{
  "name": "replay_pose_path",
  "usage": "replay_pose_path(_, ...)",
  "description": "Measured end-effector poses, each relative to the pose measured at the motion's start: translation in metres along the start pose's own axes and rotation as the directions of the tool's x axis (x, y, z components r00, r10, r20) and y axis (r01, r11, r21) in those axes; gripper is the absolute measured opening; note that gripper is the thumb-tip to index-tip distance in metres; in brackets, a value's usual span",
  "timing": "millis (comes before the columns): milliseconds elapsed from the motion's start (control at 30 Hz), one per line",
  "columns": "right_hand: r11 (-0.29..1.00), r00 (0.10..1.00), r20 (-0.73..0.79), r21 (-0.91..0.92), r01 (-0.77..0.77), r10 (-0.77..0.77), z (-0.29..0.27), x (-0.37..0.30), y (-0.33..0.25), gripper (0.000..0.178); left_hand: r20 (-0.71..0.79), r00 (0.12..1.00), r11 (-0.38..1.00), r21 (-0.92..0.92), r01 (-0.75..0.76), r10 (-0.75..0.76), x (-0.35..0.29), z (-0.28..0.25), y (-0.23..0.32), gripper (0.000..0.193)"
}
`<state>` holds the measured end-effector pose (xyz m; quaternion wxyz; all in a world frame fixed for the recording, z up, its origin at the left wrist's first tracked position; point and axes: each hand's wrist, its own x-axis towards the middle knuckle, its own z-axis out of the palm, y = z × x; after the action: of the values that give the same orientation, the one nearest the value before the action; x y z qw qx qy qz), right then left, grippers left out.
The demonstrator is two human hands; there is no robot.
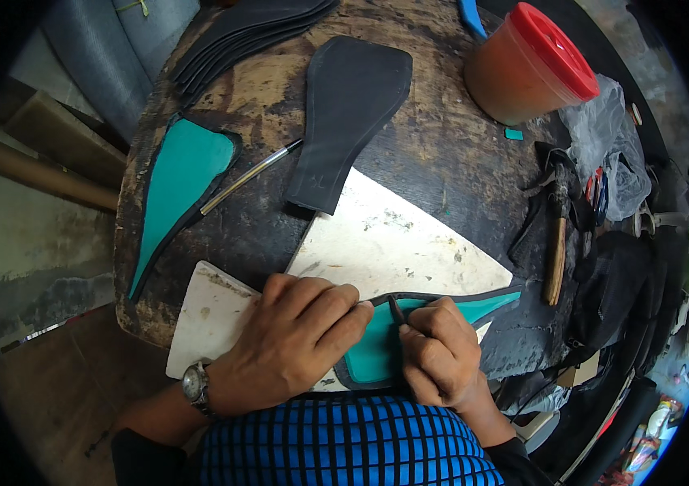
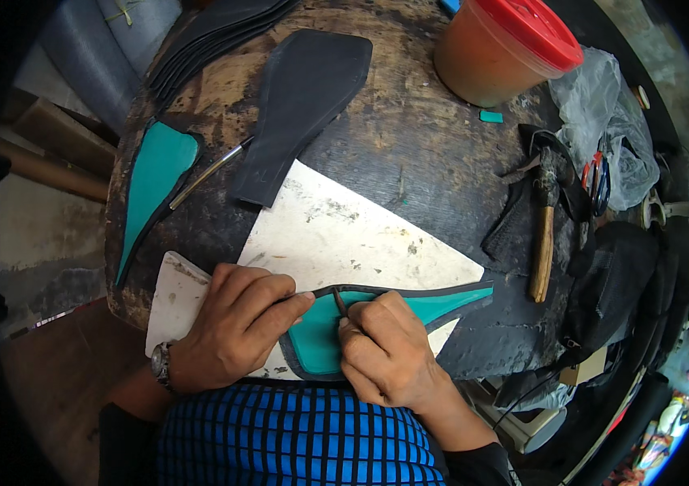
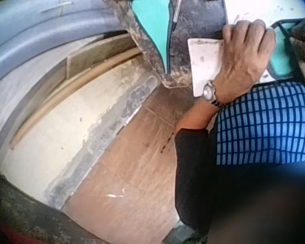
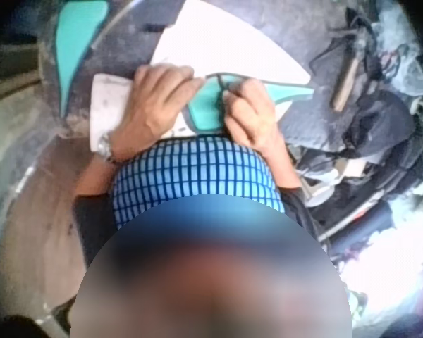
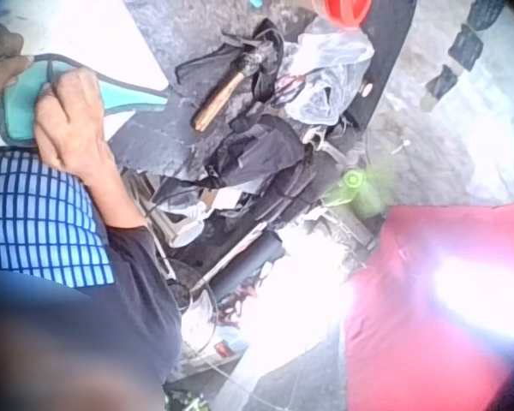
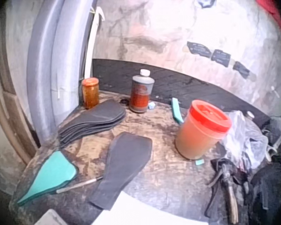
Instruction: The person cuts black rubber soles with scissors, then uses a hammer and a small metal tool to secure the edges of a green insole to the black sole. They repeatedly tap along the perimeter to bond the layers and trim excess material.
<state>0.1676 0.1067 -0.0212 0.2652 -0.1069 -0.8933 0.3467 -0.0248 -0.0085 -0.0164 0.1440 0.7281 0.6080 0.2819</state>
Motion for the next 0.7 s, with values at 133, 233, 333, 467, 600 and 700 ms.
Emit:
replay_pose_path(133,1.0,1.0,-0.008,0.02,-0.015,0.016,-0.0002,-0.0006,-0.0002,0.023,-0.004,1.0,1.0,0.01,0.003,-0.003,-0.0008,0.0004,0.0002,0.034)
replay_pose_path(233,1.0,1.0,0.019,0.009,-0.005,0.005,0.0002,-0.0008,0.0007,0.024,-0.011,1.0,1.0,0.006,0.005,-0.005,-0.0016,0.001,0.0003,0.033)
replay_pose_path(333,1.0,0.999,0.038,-0.002,0.003,-0.003,0.0,-0.0008,0.0004,0.024,-0.021,1.0,1.0,0.008,0.001,-0.001,-0.0025,0.0016,-0.0004,0.033)
replay_pose_path(467,1.0,1.0,0.03,0.0,0.006,-0.006,-0.0004,0.0006,-0.0009,0.024,-0.032,0.999,1.0,-0.01,0.016,-0.017,-0.0032,0.0026,-0.0004,0.033)
replay_pose_path(600,1.0,0.997,0.079,0.0,0.009,-0.009,-0.0012,0.0026,-0.0016,0.024,-0.044,0.999,1.0,-0.019,0.02,-0.02,-0.0029,0.0024,-0.0011,0.032)
replay_pose_path(700,1.0,0.996,0.094,0.018,-0.004,0.002,-0.0009,0.003,-0.002,0.023,-0.024,0.994,0.991,-0.077,0.107,-0.109,-0.0068,-0.002,0.0025,0.036)
